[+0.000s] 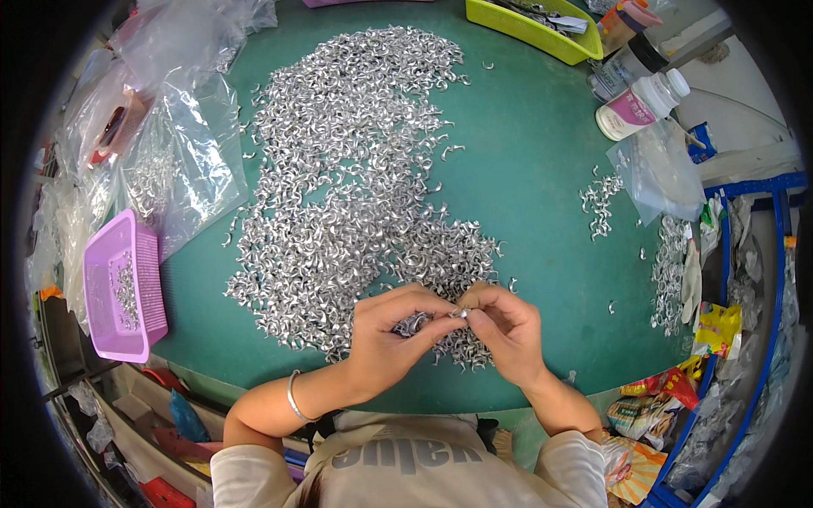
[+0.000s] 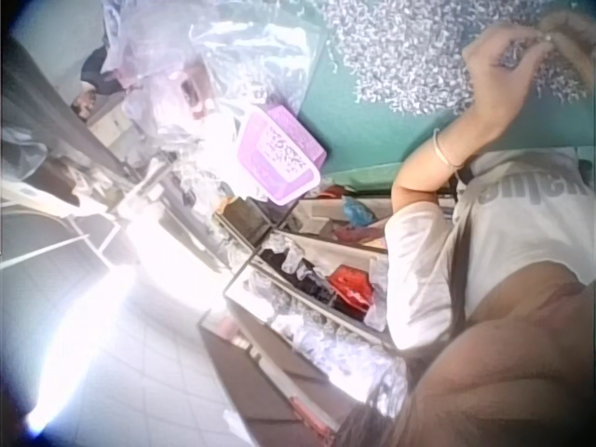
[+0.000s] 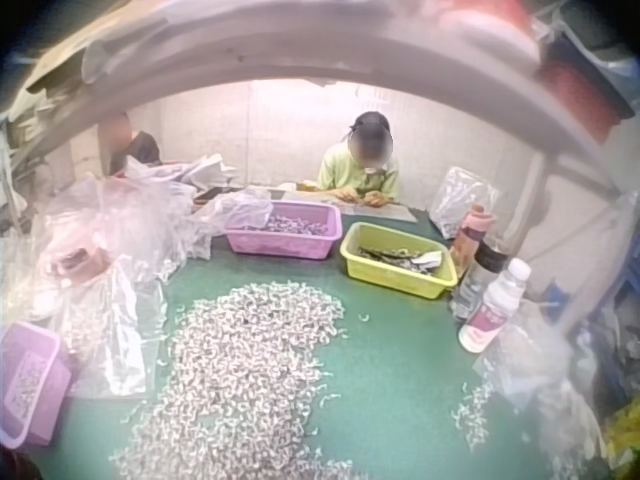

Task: The person picks through a pile of small metallic components on a workbench, selecting individual items and placing them into a small pink plastic basket.

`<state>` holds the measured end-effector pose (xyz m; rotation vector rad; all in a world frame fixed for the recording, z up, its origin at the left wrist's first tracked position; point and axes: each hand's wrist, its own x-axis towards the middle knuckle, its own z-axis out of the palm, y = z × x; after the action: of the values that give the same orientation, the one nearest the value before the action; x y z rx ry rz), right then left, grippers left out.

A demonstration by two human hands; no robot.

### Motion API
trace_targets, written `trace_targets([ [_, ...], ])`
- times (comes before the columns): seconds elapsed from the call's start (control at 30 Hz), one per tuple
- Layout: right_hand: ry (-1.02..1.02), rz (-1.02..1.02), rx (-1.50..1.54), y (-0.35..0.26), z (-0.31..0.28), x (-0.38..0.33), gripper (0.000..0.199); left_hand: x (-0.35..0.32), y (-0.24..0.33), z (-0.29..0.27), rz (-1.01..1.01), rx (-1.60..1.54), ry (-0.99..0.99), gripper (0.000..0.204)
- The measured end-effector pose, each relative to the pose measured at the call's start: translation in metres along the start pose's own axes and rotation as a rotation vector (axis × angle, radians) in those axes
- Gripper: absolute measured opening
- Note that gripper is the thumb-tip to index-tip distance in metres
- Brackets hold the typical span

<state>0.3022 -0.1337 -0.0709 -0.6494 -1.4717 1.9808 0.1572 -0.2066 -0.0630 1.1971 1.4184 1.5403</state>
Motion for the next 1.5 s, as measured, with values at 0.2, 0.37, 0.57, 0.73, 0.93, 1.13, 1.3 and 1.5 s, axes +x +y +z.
trace_targets([
  [0.2,0.063,-0.127,-0.171,0.004,-0.001,-0.002,0.003,0.0,0.001,0.0,-0.059,-0.007,-0.022,0.009],
  [0.37,0.076,-0.19,-0.223,0.003,-0.001,-0.002,0.006,0.0,0.001,-0.001,-0.327,-0.172,-0.047,0.007],
  [0.57,0.196,-0.138,-0.106,0.001,0.005,-0.002,0.008,0.001,-0.002,-0.001,-0.099,-0.017,-0.048,0.012],
  [0.73,0.124,-0.117,-0.098,0.003,0.0,-0.002,0.01,0.001,0.005,0.0,0.077,0.142,-0.014,0.015],
  [0.93,0.071,-0.127,-0.071,0.004,-0.002,-0.001,0.01,0.0,0.01,-0.001,0.029,0.177,-0.05,0.016],
  [1.13,0.057,-0.048,-0.02,-0.003,0.001,-0.001,0.009,-0.001,0.009,-0.001,0.057,0.159,-0.042,0.016],
  [1.3,0.033,-0.018,0.029,-0.001,0.0,-0.002,0.01,-0.002,0.008,-0.001,0.041,0.151,-0.048,0.015],
  [1.5,0.045,-0.052,0.032,0.0,0.0,-0.001,0.012,-0.001,0.008,0.0,0.019,0.151,-0.025,0.014],
])
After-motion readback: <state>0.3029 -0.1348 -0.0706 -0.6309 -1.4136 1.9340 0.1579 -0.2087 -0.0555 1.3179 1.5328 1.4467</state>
